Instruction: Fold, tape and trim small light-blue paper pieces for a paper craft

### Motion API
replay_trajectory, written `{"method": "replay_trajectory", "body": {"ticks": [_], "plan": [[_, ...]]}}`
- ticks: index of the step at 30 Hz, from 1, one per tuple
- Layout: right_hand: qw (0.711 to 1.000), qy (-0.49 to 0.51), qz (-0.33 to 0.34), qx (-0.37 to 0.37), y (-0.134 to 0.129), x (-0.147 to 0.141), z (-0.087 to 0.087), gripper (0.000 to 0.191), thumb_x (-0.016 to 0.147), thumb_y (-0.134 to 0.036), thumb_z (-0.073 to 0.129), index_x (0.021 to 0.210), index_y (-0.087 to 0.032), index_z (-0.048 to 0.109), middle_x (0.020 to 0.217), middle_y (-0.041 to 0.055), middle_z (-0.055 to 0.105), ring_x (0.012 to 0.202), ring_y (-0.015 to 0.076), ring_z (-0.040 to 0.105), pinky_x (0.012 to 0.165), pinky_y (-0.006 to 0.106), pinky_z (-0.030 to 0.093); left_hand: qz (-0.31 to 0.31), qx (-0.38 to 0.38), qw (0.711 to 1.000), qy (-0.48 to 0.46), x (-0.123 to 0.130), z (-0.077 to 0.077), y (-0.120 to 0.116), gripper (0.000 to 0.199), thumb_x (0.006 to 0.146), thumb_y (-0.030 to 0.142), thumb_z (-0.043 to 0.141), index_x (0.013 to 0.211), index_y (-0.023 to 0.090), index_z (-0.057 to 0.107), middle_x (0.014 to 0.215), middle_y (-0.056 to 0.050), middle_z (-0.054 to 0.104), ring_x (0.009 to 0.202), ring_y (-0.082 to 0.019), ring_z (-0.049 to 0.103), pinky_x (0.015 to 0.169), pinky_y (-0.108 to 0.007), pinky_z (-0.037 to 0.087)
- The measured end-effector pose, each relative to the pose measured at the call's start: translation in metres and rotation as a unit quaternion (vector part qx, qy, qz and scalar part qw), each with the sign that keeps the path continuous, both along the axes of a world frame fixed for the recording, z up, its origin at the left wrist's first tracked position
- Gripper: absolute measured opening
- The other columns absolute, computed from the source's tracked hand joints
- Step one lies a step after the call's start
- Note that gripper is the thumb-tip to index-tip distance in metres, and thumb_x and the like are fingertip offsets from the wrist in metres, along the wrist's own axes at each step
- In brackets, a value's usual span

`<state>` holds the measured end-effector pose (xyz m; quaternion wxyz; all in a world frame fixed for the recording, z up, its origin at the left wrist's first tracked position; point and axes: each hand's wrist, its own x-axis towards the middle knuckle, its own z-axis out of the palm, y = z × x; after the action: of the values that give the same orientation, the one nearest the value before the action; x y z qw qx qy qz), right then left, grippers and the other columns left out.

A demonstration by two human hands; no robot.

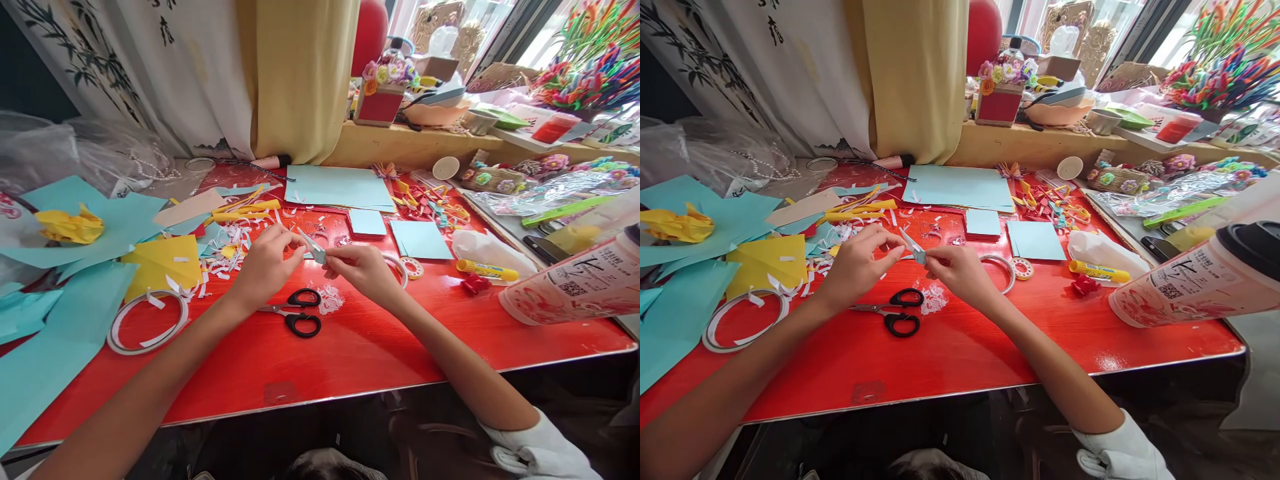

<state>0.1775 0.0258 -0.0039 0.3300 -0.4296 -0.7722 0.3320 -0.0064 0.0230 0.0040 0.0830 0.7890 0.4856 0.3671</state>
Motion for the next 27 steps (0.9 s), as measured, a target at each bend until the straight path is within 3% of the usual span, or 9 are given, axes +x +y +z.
{"method": "replay_trajectory", "body": {"ticks": [6, 11, 16, 22, 27], "plan": [[1.0, -0.005, -0.009, -0.018, 0.001, 0.0, 0.003, 0.02, 0.079, -0.016, 0.043, 0.071, -0.014, 0.061, 0.066, 0.0023, 0.064, 0.062, 0.0121, 0.064, 0.059, 0.022, 0.048, 0.054, 0.044, 0.997, 0.017, -0.012, 0.002, 0.01, 0.012, 0.08, 0.019, 0.048, 0.081, 0.016, 0.06, 0.081, -0.003, 0.056, 0.081, -0.016, 0.053, 0.077, -0.03, 0.043], [0.999, 0.004, -0.012, -0.035, 0.001, 0.001, 0.003, 0.02, 0.079, -0.017, 0.043, 0.07, -0.014, 0.06, 0.066, 0.0025, 0.064, 0.064, 0.013, 0.064, 0.06, 0.022, 0.048, 0.136, 0.099, 0.986, 0.02, -0.032, 0.004, 0.024, 0.012, 0.081, 0.021, 0.047, 0.081, 0.018, 0.059, 0.084, -0.005, 0.054, 0.086, -0.019, 0.052, 0.08, -0.033, 0.042], [0.999, 0.027, -0.021, -0.024, 0.002, 0.001, 0.001, 0.021, 0.079, -0.018, 0.043, 0.074, -0.013, 0.063, 0.067, 0.0032, 0.064, 0.065, 0.0144, 0.065, 0.06, 0.024, 0.049, 0.208, 0.155, 0.964, 0.054, -0.048, 0.003, 0.033, 0.014, 0.084, 0.024, 0.042, 0.087, 0.019, 0.055, 0.094, -0.01, 0.052, 0.1, -0.025, 0.047, 0.088, -0.04, 0.035], [0.997, 0.062, -0.014, -0.048, 0.004, 0.002, -0.003, 0.021, 0.08, -0.02, 0.043, 0.075, -0.013, 0.063, 0.069, 0.004, 0.065, 0.066, 0.0146, 0.064, 0.062, 0.025, 0.05, 0.169, 0.132, 0.94, 0.265, -0.044, -0.01, 0.033, 0.024, 0.083, 0.032, 0.042, 0.071, 0.017, 0.057, 0.079, -0.01, 0.059, 0.09, -0.028, 0.051, 0.075, -0.041, 0.035], [0.992, 0.099, -0.006, -0.082, 0.005, 0.002, -0.003, 0.022, 0.08, -0.024, 0.045, 0.076, -0.012, 0.063, 0.068, 0.0044, 0.064, 0.065, 0.0137, 0.063, 0.063, 0.026, 0.051, 0.107, 0.052, 0.972, 0.203, -0.041, -0.013, 0.035, 0.011, 0.076, 0.025, 0.051, 0.081, 0.018, 0.058, 0.081, -0.008, 0.063, 0.084, -0.026, 0.054, 0.071, -0.037, 0.037]]}}
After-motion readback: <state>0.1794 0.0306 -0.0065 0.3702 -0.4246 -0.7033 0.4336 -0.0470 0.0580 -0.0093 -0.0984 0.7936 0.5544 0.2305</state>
